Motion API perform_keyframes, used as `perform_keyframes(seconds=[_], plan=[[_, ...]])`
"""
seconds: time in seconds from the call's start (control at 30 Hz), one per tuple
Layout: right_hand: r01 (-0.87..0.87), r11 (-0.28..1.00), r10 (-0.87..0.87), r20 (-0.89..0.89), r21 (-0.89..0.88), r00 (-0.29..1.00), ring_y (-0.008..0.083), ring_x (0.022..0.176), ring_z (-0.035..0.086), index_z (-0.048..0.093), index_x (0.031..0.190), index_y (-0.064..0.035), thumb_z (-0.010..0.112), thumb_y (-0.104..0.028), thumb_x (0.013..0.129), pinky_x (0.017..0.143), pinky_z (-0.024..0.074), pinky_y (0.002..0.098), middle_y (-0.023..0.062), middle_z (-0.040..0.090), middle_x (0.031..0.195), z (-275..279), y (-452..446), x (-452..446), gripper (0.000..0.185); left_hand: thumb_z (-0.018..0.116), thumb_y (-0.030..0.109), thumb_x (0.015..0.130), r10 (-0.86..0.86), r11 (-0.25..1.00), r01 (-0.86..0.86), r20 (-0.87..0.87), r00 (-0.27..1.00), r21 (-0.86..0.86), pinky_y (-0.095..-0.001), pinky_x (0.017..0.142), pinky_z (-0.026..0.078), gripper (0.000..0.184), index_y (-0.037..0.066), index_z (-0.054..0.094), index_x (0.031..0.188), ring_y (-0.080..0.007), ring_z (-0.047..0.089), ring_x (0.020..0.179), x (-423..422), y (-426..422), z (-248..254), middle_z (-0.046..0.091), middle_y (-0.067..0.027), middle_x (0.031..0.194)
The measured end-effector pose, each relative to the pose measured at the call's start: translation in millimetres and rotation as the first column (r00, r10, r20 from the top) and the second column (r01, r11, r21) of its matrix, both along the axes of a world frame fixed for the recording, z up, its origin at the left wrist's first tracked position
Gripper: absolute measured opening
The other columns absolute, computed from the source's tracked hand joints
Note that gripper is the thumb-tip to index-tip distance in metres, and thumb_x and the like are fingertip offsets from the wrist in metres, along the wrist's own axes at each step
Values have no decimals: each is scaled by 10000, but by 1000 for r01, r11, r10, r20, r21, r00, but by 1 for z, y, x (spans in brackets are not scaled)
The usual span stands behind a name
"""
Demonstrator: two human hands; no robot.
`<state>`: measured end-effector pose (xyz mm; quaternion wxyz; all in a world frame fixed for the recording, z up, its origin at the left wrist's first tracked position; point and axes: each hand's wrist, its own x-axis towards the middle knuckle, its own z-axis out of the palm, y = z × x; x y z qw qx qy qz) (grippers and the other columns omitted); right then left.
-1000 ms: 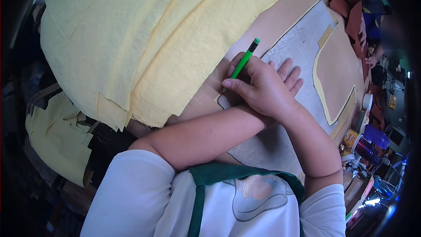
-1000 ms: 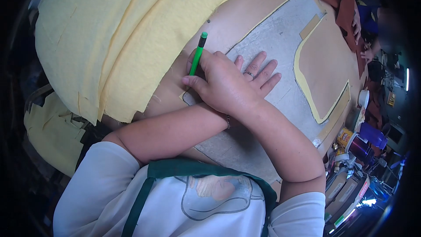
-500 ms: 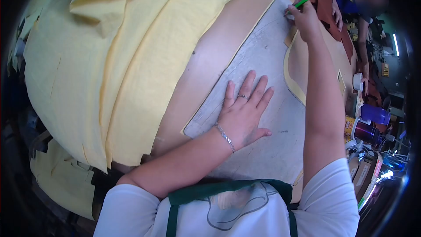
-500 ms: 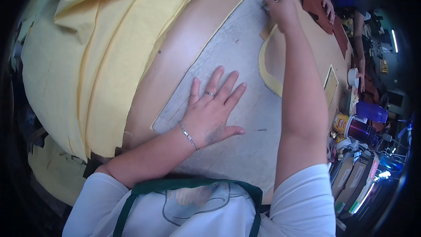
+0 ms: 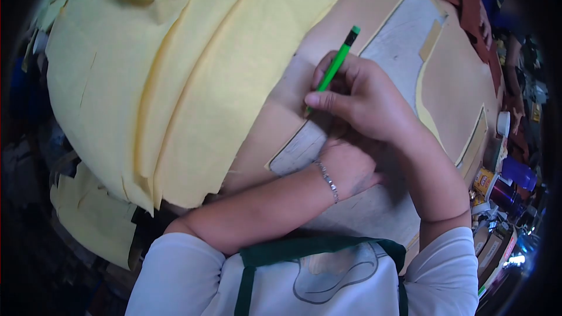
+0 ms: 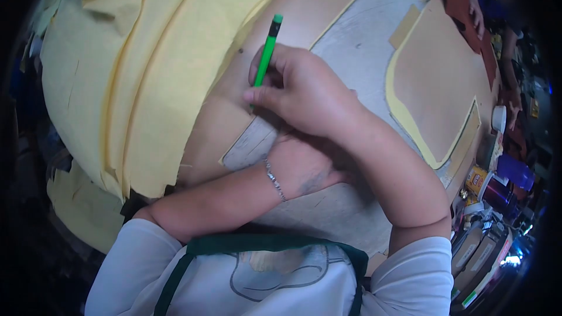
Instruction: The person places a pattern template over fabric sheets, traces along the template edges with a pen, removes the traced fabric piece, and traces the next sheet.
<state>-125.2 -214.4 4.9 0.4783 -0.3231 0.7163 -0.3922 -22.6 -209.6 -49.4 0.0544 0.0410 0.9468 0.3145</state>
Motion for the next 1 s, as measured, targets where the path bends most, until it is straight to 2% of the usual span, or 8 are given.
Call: perform_keyframes(seconds=[0.2, 0.37, 0.47, 0.57, 0.67, 0.7, 0.8, 1.0], plan=[[-44, 995, 51, -69, 93, 996, 78, 708, 517, 488, 830, -22, 653, -56, 732, 646, 417, 211, 17, 546, 736, 7, -4, 31, 194, 252, 528, 812, 179, 984, -173, -187, 966, 51, -546, 1006, 84, 646, 129, 241, 1320, -321, 106, 1292, -15, 8, -14, 191, -116, 1385], [-157, 981, 174, -148, 117, 974, 100, 709, 523, 500, 828, -25, 664, -83, 723, 654, 412, 229, 22, 561, 740, 3, -7, 47, 204, 263, 467, 831, 124, 983, -98, -167, 978, 157, -593, 977, 113, 618, 107, 197, 1329, -340, 78, 1295, -7, 1, -11, 109, -120, 1407], [-131, 991, 126, -200, -11, 972, 270, 617, 533, 513, 782, -9, 643, -120, 708, 587, 411, 365, 135, 526, 642, 0, -5, 52, 187, 268, 480, 823, 94, 995, -89, -208, 974, 35, -623, 956, 115, 632, 97, 208, 1322, -339, 72, 1296, -5, -4, -7, 104, -123, 1406], [-168, 986, 157, -341, -3, 927, 302, 708, 529, 509, 820, -20, 630, -125, 716, 641, 407, 395, 152, 516, 684, 0, -1, 52, 191, 279, 460, 828, 133, 991, -129, -238, 962, 33, -570, 988, 117, 604, 112, 219, 1319, -329, 96, 1292, -5, -4, -5, 141, -128, 1396], [-95, 993, 115, -527, 65, 842, 143, 760, 536, 493, 825, -35, 635, -83, 738, 701, 414, 263, 69, 559, 765, 6, 5, 36, 173, 292, 440, 832, 236, 951, -206, -109, 966, 230, -502, 1020, 113, 571, 130, 249, 1309, -310, 146, 1282, -12, 0, -1, 190, -129, 1380], [-29, 998, 56, -499, 62, 865, 142, 774, 538, 482, 838, -32, 628, -87, 750, 714, 416, 261, 55, 559, 774, 7, 8, 24, 179, 335, 443, 819, 167, 986, -166, -65, 984, 27, -434, 1038, 110, 563, 144, 288, 1294, -296, 204, 1255, -13, 0, 2, 241, -124, 1358], [178, 979, -202, -411, -98, 889, 208, 778, 557, 504, 869, -38, 615, -131, 752, 698, 426, 317, 118, 561, 771, -1, 17, -23, 187, 538, 550, 682, 83, 996, -85, -66, 994, -30, -539, 997, 78, 772, 138, 311, 1294, -288, 177, 1263, 1, -8, 16, 281, -101, 1334], [287, 918, -397, -607, -275, 688, 89, 708, 516, 480, 907, -21, 593, -108, 794, 643, 422, 224, 38, 555, 778, -20, 28, -153, 181, 615, 531, 629, 97, 995, -94, -81, 992, 41, -577, 952, 160, 826, 149, 313, 1296, -278, 80, 1293, -2, -11, 24, 197, -72, 1374]])
